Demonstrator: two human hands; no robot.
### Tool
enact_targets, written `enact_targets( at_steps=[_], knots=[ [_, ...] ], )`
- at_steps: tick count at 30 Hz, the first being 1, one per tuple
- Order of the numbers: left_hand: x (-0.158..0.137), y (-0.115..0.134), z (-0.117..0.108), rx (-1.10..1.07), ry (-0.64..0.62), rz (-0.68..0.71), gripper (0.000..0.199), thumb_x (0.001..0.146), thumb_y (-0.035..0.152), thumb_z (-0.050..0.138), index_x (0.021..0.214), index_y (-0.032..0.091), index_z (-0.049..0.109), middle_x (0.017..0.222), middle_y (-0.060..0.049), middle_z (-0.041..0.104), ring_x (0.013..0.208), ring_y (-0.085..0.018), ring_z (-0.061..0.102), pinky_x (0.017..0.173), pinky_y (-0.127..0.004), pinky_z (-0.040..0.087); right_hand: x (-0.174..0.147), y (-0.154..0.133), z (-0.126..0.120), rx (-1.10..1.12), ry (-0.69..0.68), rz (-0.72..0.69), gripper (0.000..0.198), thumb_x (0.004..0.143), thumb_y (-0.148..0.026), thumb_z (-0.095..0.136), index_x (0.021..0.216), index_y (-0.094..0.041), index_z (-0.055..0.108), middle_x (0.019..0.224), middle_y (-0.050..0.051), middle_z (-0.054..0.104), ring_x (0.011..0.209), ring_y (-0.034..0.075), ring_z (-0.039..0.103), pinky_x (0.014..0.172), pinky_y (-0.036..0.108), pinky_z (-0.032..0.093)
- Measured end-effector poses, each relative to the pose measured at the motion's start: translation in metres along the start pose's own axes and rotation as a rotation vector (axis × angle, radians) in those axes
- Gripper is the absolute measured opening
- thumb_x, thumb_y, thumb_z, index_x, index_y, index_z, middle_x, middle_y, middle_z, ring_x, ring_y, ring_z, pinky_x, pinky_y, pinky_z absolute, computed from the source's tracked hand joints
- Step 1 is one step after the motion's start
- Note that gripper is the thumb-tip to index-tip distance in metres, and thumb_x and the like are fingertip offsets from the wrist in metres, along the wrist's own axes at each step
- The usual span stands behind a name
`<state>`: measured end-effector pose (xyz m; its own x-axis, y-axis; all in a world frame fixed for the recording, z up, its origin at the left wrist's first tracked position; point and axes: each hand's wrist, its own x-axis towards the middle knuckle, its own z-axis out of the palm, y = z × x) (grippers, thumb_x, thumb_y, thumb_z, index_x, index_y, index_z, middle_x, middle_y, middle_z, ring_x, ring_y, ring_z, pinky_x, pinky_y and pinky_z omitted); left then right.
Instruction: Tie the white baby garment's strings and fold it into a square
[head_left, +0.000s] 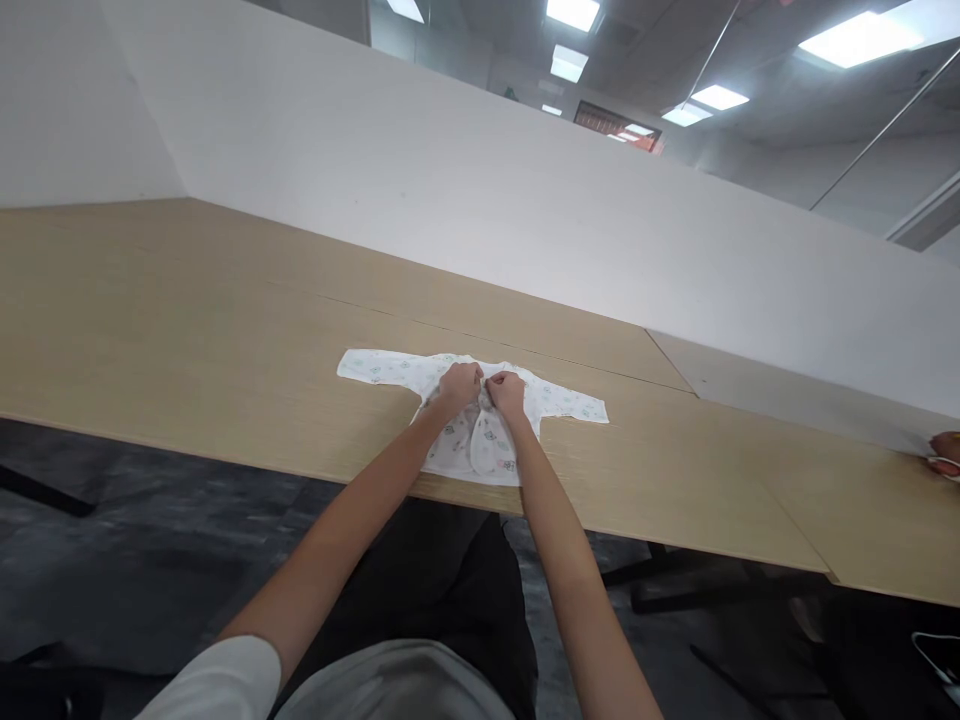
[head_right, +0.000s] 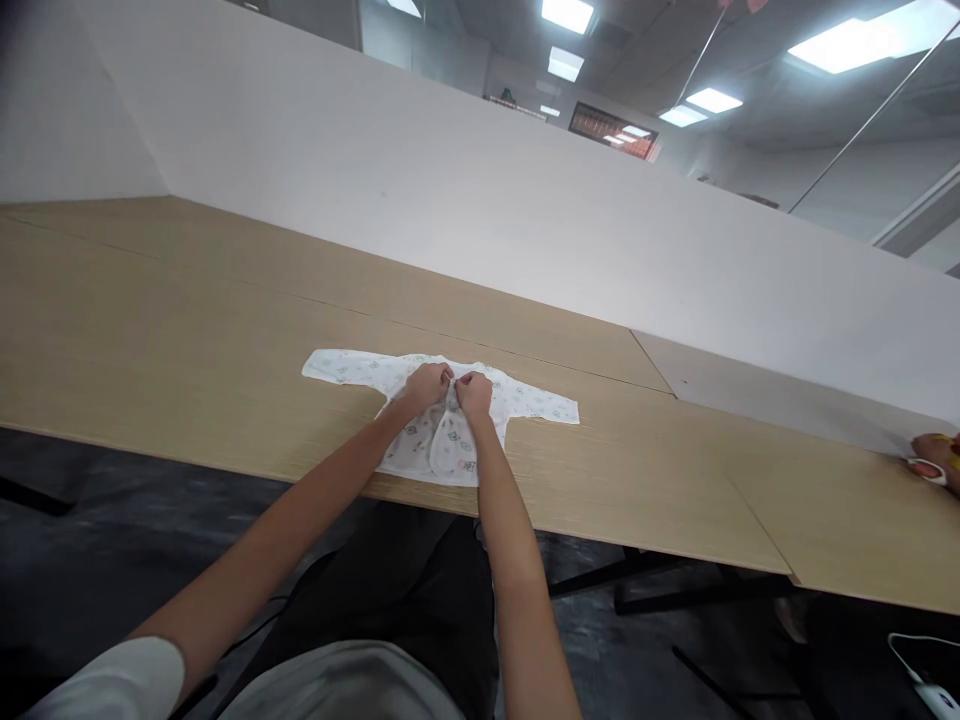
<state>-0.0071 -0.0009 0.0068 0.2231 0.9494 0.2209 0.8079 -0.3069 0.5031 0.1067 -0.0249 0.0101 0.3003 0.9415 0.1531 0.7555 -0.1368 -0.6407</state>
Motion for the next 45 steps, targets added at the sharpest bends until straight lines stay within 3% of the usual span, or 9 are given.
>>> enact_targets(
  at_steps=[5, 8, 13, 19, 23, 29, 37, 41, 45],
  knots=[
    [-0.007, 0.007, -0.010, 0.236, -0.094, -0.022, 0.030, 0.085, 0.020, 0.042, 0.096, 0.011, 0.068, 0.099, -0.017, 0.067, 0.097, -0.029, 0.062, 0.080, -0.036, 0.049, -0.010, -0.006, -0.003, -0.284, -0.006, -0.091, 0.021, 0.087, -0.019, 0.048, 0.094, -0.015, 0.067, 0.095, 0.009, 0.068, 0.089, 0.018, 0.061, 0.072, 0.024, 0.042],
    [-0.014, 0.002, -0.016, 0.158, -0.173, 0.011, 0.028, 0.082, 0.022, 0.044, 0.091, 0.014, 0.069, 0.096, -0.013, 0.069, 0.093, -0.026, 0.063, 0.078, -0.032, 0.049, -0.020, -0.008, -0.009, -0.313, -0.067, -0.121, 0.020, 0.089, -0.027, 0.050, 0.092, -0.016, 0.067, 0.095, 0.010, 0.067, 0.089, 0.019, 0.061, 0.071, 0.024, 0.041],
    [-0.026, -0.019, -0.019, -0.090, -0.183, 0.173, 0.028, 0.073, 0.015, 0.047, 0.085, 0.018, 0.071, 0.086, -0.005, 0.069, 0.082, -0.019, 0.062, 0.074, -0.025, 0.047, -0.039, -0.007, -0.017, -0.273, -0.178, -0.168, 0.029, 0.088, -0.043, 0.051, 0.088, -0.018, 0.066, 0.093, 0.008, 0.067, 0.089, 0.019, 0.060, 0.068, 0.024, 0.040],
    [-0.029, -0.026, -0.015, -0.179, -0.176, 0.232, 0.025, 0.069, 0.015, 0.049, 0.079, 0.019, 0.072, 0.074, -0.003, 0.066, 0.072, -0.016, 0.059, 0.070, -0.023, 0.046, -0.048, -0.009, -0.020, -0.357, -0.182, -0.198, 0.021, 0.087, -0.032, 0.051, 0.098, -0.017, 0.062, 0.100, 0.009, 0.065, 0.094, 0.020, 0.059, 0.071, 0.026, 0.040],
    [-0.031, -0.024, -0.012, -0.107, -0.116, 0.273, 0.023, 0.073, 0.019, 0.050, 0.081, 0.019, 0.071, 0.076, -0.004, 0.065, 0.074, -0.018, 0.059, 0.072, -0.026, 0.046, -0.048, -0.010, -0.019, -0.399, -0.161, -0.173, 0.020, 0.085, -0.024, 0.049, 0.100, -0.017, 0.061, 0.101, 0.009, 0.065, 0.095, 0.021, 0.059, 0.071, 0.027, 0.041],
    [-0.033, -0.018, -0.010, -0.020, -0.069, 0.335, 0.026, 0.077, 0.021, 0.049, 0.090, 0.020, 0.072, 0.080, -0.006, 0.064, 0.082, -0.021, 0.058, 0.080, -0.030, 0.045, -0.047, -0.011, -0.017, -0.452, -0.104, -0.148, 0.026, 0.089, -0.024, 0.043, 0.096, -0.013, 0.066, 0.100, 0.014, 0.066, 0.094, 0.024, 0.061, 0.074, 0.029, 0.043],
    [-0.032, -0.010, -0.008, -0.096, -0.085, 0.327, 0.023, 0.078, 0.023, 0.053, 0.086, 0.020, 0.075, 0.087, -0.008, 0.069, 0.082, -0.021, 0.060, 0.083, -0.031, 0.046, -0.040, -0.001, -0.027, -0.381, -0.130, -0.178, 0.019, 0.082, -0.021, 0.051, 0.082, -0.015, 0.070, 0.096, 0.012, 0.067, 0.088, 0.020, 0.062, 0.069, 0.025, 0.041],
    [-0.032, -0.011, -0.006, -0.175, -0.076, 0.324, 0.024, 0.073, 0.016, 0.054, 0.085, 0.021, 0.074, 0.085, -0.004, 0.071, 0.078, -0.018, 0.062, 0.079, -0.028, 0.047, -0.036, 0.004, -0.030, -0.228, -0.161, -0.154, 0.011, 0.075, -0.020, 0.059, 0.071, -0.015, 0.068, 0.078, 0.006, 0.068, 0.074, 0.015, 0.059, 0.061, 0.021, 0.037],
    [-0.034, -0.009, -0.008, -0.312, -0.058, 0.237, 0.025, 0.070, 0.013, 0.055, 0.084, 0.020, 0.074, 0.081, -0.001, 0.072, 0.074, -0.015, 0.063, 0.075, -0.025, 0.048, -0.035, 0.002, -0.033, -0.013, -0.179, -0.075, 0.017, 0.072, -0.017, 0.055, 0.056, -0.014, 0.060, 0.055, -0.002, 0.055, 0.059, 0.010, 0.051, 0.053, 0.018, 0.031]
  ],
)
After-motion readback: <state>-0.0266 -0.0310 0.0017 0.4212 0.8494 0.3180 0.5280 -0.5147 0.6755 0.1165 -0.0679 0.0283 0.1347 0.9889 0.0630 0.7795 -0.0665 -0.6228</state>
